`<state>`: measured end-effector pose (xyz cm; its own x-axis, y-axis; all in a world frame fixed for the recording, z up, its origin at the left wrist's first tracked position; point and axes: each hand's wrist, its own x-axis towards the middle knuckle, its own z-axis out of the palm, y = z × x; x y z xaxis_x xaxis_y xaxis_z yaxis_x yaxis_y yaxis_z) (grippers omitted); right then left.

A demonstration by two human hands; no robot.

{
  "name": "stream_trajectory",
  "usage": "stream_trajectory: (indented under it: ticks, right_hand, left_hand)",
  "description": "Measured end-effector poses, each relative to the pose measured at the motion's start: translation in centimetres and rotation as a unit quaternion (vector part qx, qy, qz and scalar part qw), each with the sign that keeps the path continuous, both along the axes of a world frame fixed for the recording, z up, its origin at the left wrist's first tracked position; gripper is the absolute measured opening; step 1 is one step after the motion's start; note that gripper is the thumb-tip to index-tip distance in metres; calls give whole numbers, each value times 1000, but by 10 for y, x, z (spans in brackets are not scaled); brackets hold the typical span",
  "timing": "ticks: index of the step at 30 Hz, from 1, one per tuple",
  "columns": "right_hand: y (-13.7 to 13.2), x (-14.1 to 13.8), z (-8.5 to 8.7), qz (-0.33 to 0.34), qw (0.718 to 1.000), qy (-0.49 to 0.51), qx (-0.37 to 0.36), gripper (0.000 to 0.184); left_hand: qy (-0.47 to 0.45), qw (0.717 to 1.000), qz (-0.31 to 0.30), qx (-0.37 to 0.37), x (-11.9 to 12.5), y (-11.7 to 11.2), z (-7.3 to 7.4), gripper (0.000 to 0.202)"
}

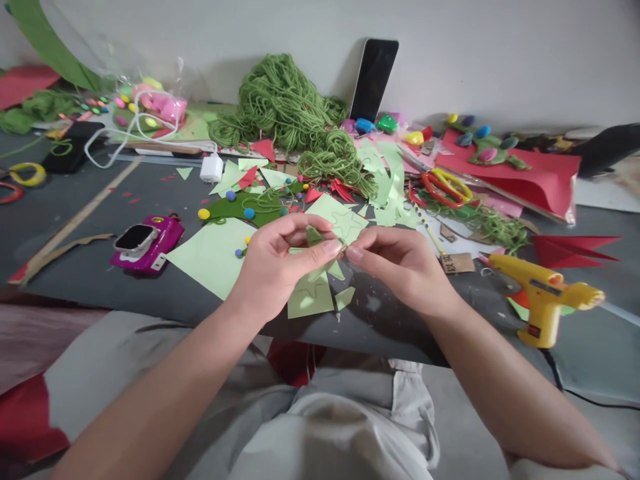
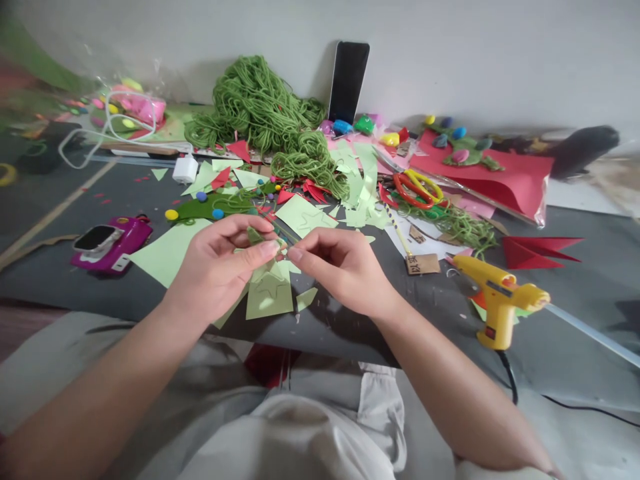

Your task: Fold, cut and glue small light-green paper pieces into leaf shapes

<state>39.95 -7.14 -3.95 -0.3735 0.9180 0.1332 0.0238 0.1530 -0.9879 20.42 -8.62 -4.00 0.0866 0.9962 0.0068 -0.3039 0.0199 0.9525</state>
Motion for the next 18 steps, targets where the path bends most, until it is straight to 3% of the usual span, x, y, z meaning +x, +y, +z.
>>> stream_trajectory:
  ticks: [18]
  right_hand:
    - [-5,0,1,9,1000,17,12,16]
  left_hand:
    - [8,1000,8,8,-2,-4,2,23]
